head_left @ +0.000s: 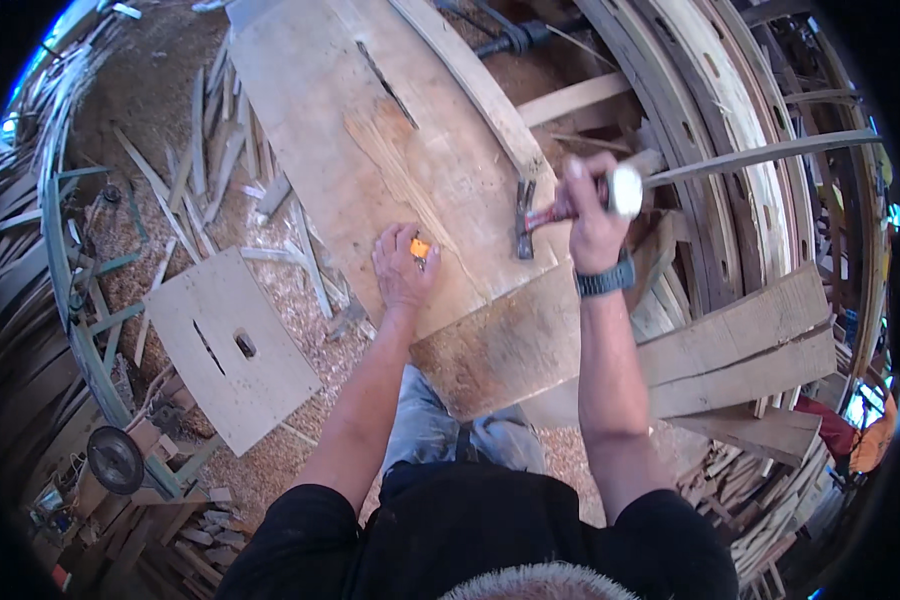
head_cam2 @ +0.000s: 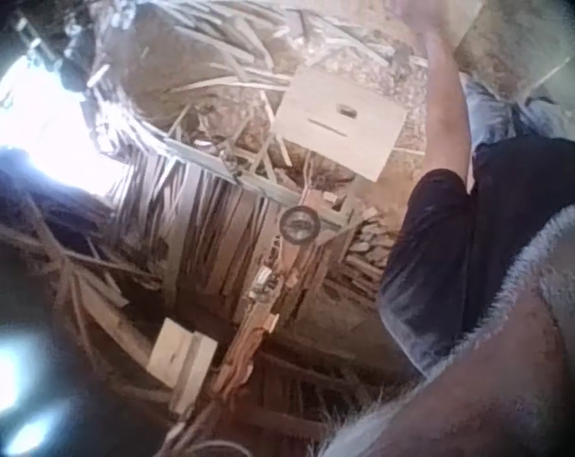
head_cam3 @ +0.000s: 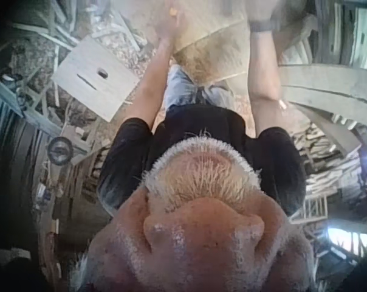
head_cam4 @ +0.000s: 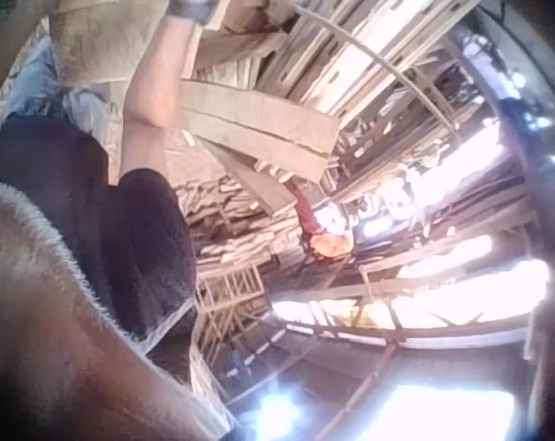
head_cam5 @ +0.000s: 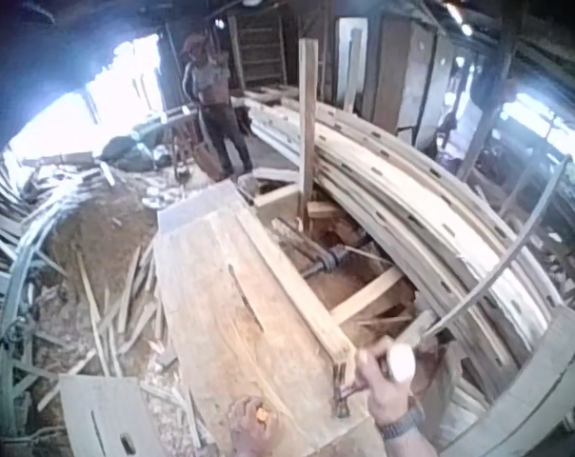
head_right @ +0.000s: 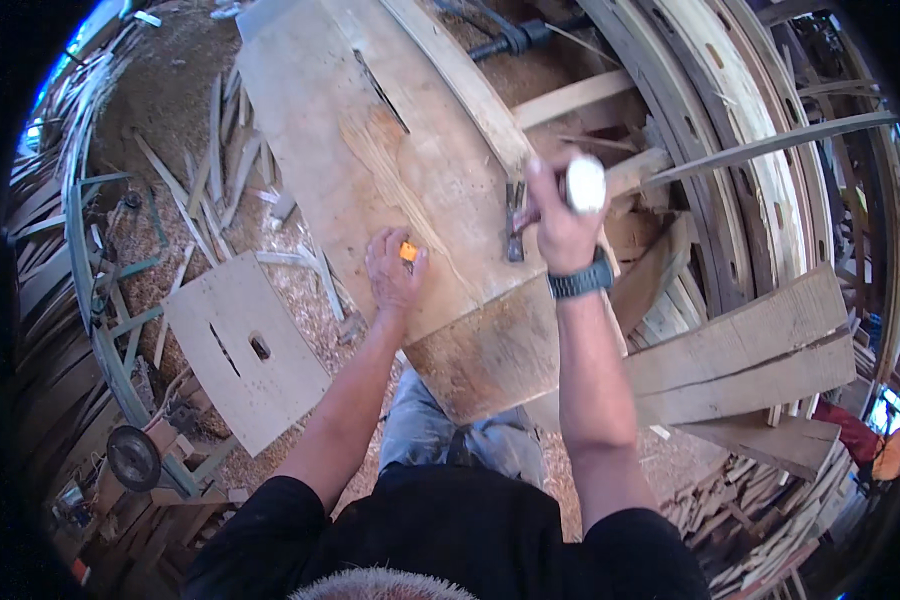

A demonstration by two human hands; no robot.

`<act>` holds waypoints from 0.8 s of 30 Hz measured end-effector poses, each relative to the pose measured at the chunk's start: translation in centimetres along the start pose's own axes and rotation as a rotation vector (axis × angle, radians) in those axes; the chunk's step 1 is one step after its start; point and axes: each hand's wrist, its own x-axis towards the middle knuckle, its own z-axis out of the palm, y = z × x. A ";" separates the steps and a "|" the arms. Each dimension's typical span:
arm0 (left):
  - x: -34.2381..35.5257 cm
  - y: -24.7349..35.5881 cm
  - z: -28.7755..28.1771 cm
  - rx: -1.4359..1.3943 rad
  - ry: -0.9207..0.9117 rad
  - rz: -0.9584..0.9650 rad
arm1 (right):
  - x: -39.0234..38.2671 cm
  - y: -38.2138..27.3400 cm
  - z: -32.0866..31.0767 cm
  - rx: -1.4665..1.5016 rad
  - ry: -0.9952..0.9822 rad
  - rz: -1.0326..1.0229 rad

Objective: The person measures a wooden board using a tape measure and marks it with a pencil, hammers wood pieces onto it with a hammer, and lifts a curved wooden plank.

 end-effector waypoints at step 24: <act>16.1 18.9 12.8 -0.029 -0.245 -0.648 | -22.0 -0.3 -9.7 -0.025 0.488 -0.144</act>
